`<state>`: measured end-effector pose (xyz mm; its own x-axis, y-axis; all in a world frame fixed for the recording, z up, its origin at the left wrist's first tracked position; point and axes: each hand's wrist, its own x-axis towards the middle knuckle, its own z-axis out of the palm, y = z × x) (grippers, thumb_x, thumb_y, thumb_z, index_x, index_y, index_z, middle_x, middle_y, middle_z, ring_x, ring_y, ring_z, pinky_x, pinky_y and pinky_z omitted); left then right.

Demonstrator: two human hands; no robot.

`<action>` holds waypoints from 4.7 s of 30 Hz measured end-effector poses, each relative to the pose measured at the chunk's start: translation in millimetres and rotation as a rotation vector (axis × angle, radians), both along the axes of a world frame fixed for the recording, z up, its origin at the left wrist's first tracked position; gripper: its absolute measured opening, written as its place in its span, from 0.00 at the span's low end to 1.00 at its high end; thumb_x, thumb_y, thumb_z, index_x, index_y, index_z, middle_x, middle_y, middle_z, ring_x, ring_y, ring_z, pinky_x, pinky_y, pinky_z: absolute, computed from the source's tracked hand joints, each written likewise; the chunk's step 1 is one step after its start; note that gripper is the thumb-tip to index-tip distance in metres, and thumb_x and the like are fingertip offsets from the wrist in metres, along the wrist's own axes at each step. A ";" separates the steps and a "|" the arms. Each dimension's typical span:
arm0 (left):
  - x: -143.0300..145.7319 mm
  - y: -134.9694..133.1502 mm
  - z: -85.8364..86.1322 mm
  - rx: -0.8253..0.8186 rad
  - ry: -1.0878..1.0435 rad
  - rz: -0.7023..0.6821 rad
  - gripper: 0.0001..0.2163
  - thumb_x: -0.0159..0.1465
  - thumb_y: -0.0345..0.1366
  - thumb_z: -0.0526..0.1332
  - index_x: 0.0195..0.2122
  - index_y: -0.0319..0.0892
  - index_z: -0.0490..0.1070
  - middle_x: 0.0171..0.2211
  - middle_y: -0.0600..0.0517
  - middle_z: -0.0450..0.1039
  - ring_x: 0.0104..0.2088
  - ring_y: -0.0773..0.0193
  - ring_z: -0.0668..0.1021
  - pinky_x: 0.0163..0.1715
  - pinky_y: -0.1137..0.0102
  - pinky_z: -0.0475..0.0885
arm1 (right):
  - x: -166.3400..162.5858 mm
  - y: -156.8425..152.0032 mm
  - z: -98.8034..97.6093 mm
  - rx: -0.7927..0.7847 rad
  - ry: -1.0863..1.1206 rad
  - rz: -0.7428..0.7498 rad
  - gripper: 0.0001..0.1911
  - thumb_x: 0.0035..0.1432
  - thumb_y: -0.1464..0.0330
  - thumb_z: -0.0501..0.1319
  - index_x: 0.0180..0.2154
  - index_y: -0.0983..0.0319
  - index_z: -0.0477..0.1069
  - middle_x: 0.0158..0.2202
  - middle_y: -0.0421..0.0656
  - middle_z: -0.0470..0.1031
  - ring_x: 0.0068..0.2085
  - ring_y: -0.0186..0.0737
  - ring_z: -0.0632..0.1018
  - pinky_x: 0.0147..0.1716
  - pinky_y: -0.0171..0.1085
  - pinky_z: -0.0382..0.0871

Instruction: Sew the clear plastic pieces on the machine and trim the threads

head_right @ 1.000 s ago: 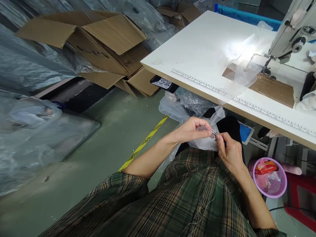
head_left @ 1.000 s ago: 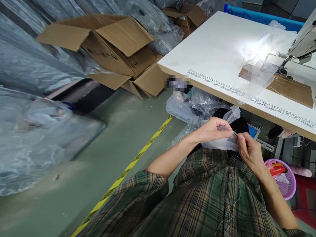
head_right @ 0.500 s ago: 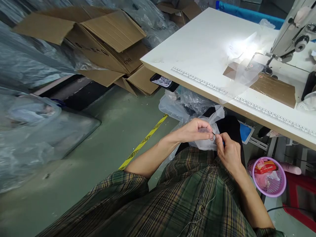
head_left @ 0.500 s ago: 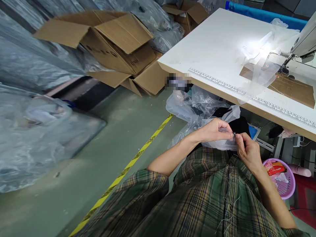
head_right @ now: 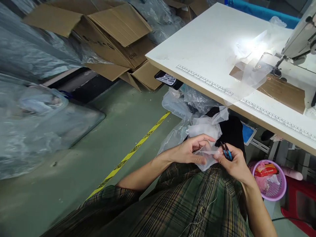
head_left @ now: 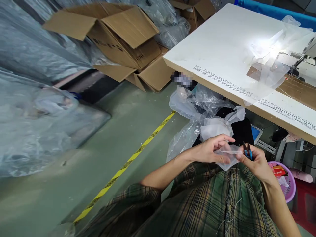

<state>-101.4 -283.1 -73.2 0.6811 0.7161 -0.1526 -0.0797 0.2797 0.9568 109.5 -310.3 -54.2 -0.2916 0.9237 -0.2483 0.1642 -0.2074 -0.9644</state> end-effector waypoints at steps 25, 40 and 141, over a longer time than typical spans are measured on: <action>-38.5 73.4 -66.0 0.577 0.710 0.286 0.24 0.61 0.37 0.66 0.58 0.41 0.66 0.53 0.42 0.73 0.56 0.49 0.73 0.60 0.52 0.65 | -22.0 41.0 -96.5 -0.003 -0.132 -0.340 0.30 0.36 0.42 0.69 0.25 0.60 0.65 0.18 0.32 0.60 0.20 0.29 0.58 0.19 0.33 0.53; 7.3 101.0 -9.2 0.776 0.223 0.480 0.16 0.68 0.45 0.59 0.50 0.39 0.76 0.51 0.42 0.75 0.54 0.56 0.76 0.58 0.61 0.69 | -41.1 79.1 -59.9 0.374 -0.043 -0.647 0.26 0.49 0.45 0.64 0.32 0.62 0.73 0.26 0.40 0.70 0.29 0.36 0.69 0.32 0.38 0.67; 11.8 61.1 11.1 -0.059 0.108 0.043 0.19 0.48 0.44 0.77 0.37 0.38 0.82 0.32 0.47 0.83 0.32 0.63 0.83 0.40 0.67 0.80 | -18.3 26.3 -10.1 0.192 -0.064 -0.312 0.20 0.50 0.50 0.65 0.25 0.60 0.71 0.19 0.37 0.66 0.21 0.31 0.62 0.20 0.32 0.57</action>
<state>-89.6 -222.0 -62.1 0.6277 0.7317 -0.2659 0.0099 0.3341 0.9425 91.2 -284.0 -64.3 0.0222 0.9972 -0.0707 0.1828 -0.0736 -0.9804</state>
